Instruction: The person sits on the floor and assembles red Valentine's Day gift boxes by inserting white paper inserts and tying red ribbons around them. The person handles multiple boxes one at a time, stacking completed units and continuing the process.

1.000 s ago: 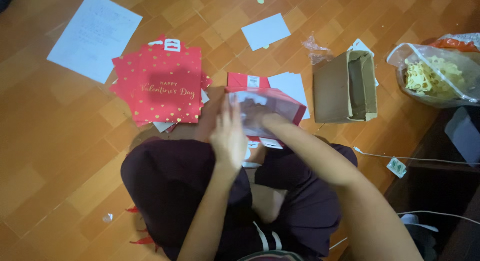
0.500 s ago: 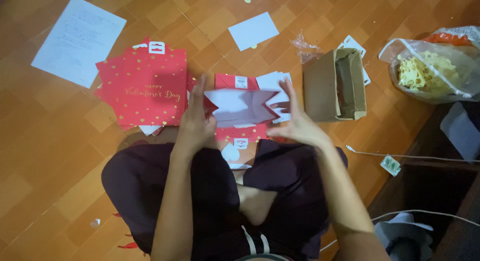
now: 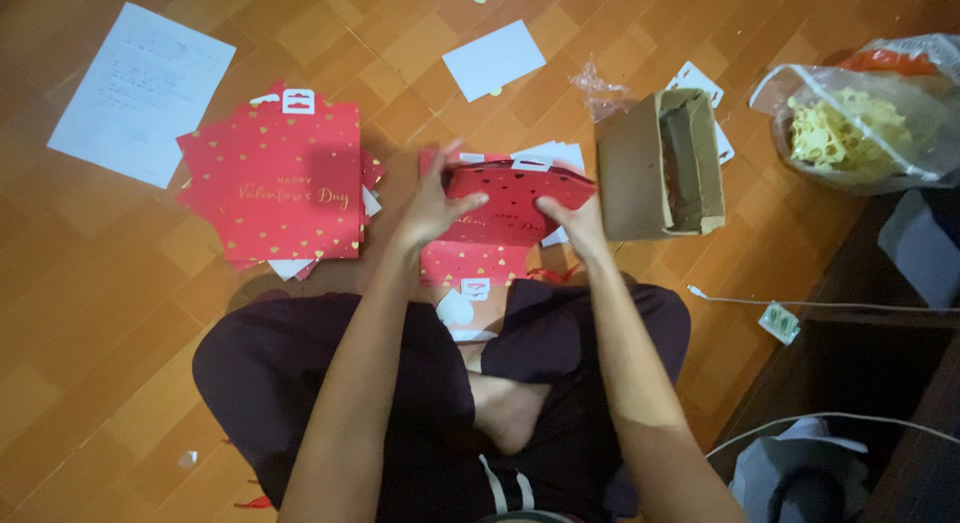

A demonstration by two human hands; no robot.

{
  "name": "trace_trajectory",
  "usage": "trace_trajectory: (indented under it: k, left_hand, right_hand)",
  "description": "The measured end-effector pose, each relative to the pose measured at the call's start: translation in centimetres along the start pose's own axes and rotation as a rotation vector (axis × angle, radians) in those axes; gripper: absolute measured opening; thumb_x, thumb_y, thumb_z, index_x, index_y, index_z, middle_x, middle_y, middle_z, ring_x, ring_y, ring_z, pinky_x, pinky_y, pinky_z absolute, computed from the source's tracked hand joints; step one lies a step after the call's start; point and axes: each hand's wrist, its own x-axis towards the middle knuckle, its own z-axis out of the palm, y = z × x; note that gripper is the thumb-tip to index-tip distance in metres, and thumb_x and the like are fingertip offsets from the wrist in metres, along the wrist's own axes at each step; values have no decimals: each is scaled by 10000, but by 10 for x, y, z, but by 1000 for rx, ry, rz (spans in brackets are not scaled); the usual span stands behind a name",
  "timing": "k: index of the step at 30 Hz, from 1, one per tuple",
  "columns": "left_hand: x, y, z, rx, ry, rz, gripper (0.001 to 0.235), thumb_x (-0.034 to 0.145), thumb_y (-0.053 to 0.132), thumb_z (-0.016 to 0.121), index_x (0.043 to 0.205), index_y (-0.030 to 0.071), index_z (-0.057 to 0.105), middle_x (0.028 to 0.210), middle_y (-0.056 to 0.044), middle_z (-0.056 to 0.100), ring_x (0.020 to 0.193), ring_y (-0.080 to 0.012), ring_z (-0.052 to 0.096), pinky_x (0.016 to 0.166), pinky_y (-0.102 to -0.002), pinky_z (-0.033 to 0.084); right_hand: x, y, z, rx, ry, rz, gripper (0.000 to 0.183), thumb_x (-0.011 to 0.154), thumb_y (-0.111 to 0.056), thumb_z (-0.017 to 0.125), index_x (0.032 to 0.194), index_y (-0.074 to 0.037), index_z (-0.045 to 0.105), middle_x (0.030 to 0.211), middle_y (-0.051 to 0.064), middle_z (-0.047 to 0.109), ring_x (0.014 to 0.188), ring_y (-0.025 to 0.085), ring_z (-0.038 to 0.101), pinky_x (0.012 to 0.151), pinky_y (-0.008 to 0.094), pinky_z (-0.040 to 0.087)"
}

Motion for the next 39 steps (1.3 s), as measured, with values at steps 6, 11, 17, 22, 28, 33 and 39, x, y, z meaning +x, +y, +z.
trace_trajectory:
  k: [6, 11, 17, 22, 28, 33, 39]
  left_hand:
    - [9, -65, -2, -71, -19, -96, 975, 727, 195, 919, 1530, 55, 384, 1491, -175, 542, 1389, -257, 508, 1152, -391, 416]
    - [12, -116, -1, 30, 32, -332, 651, 756, 215, 843, 1322, 24, 584, 1225, -164, 727, 1095, -293, 699, 938, -454, 561]
    - [2, -119, 21, 671, 333, -92, 458, 777, 259, 857, 1150, 51, 690, 1120, -148, 708, 1024, -357, 675, 918, -506, 528]
    - [2, -82, 23, 585, 585, 141, 392, 850, 333, 757, 1139, 90, 648, 1177, -200, 663, 1023, -383, 671, 833, -498, 535]
    - [17, -49, -51, 321, 607, 112, 396, 1044, 358, 602, 1322, 79, 566, 1178, -197, 695, 1105, -376, 687, 916, -480, 550]
    - [-12, -44, -180, 395, 703, 162, 590, 974, 246, 731, 1484, 69, 494, 1411, -187, 659, 1310, -336, 654, 1073, -431, 508]
    - [-56, -71, -228, 933, 641, -134, 869, 728, 234, 843, 1449, -25, 433, 1403, -274, 552, 1276, -480, 488, 997, -592, 404]
  right_hand:
    - [-1, 63, 6, -36, -59, 190, 442, 892, -121, 810, 1276, 12, 637, 1171, 90, 729, 1040, 183, 683, 901, 335, 560]
    - [4, 90, 10, -63, -47, 266, 428, 849, -111, 793, 1225, -38, 603, 995, 2, 702, 861, 112, 652, 747, 289, 547]
    - [4, 135, 7, -104, 59, 297, 197, 935, -140, 742, 1054, -13, 649, 714, 17, 626, 559, 132, 521, 507, 305, 411]
    - [1, 141, -2, -426, 174, -260, 182, 1024, -157, 764, 959, -20, 663, 1198, 109, 579, 930, 176, 623, 769, 293, 534]
    - [-4, 124, 0, -336, 225, 32, 257, 1009, -298, 641, 1124, -68, 657, 1192, 71, 522, 867, 146, 631, 767, 297, 539]
    - [-6, 114, 11, -556, 165, -30, 278, 1060, -302, 623, 1191, -65, 688, 1201, 131, 530, 900, 215, 619, 826, 327, 531]
    - [-17, 110, 18, -681, 117, -99, 331, 1013, -275, 650, 1262, -58, 635, 1243, 172, 518, 1016, 282, 602, 876, 360, 527]
